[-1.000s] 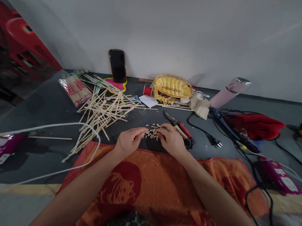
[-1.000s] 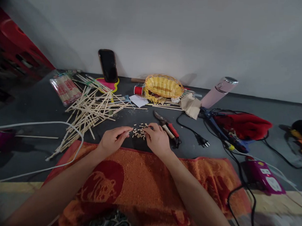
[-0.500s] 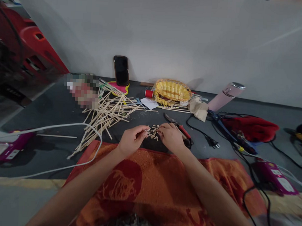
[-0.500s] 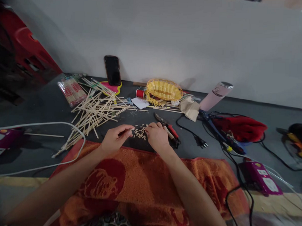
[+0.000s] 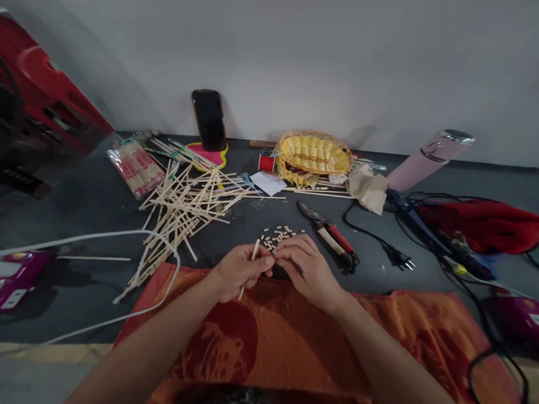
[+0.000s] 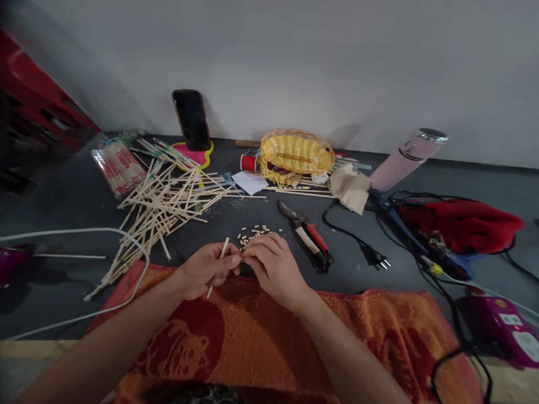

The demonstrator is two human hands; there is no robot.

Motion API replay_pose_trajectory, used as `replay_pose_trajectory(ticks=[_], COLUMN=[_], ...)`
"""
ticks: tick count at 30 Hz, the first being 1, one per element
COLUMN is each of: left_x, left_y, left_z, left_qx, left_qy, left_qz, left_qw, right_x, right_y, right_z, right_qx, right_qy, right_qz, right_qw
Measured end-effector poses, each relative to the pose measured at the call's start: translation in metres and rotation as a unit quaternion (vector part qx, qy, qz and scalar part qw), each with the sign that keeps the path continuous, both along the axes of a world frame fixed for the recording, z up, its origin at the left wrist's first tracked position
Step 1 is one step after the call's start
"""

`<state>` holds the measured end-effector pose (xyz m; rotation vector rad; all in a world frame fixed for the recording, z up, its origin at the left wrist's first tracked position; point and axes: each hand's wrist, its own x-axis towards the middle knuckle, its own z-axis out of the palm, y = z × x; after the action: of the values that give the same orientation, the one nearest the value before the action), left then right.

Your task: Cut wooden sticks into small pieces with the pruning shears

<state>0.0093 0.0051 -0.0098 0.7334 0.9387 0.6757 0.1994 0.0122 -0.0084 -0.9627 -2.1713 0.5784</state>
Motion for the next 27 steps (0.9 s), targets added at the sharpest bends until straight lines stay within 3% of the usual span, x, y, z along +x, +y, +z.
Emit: replay_pose_trajectory(ticks=[8, 21, 27], left_x=[-0.0023, -0.0007, -0.0017], left_y=[-0.001, -0.0023, -0.0013], left_z=[0.0032, -0.0018, 0.0017], left_qx=[-0.02, 0.0, -0.021], left_qy=[-0.017, -0.005, -0.014], left_qz=[-0.003, -0.011, -0.004], left_qw=[1.0, 1.0, 1.0], right_x=[0.001, 0.0015, 0.0021], right_y=[-0.0031, -0.0053, -0.0049], right_z=[-0.001, 0.0017, 0.0028], right_qx=[-0.014, 0.016, 0.018], right_qy=[0.042, -0.023, -0.002], right_qz=[-0.008, 0.0, -0.017], right_qw=[0.999, 1.0, 1.0])
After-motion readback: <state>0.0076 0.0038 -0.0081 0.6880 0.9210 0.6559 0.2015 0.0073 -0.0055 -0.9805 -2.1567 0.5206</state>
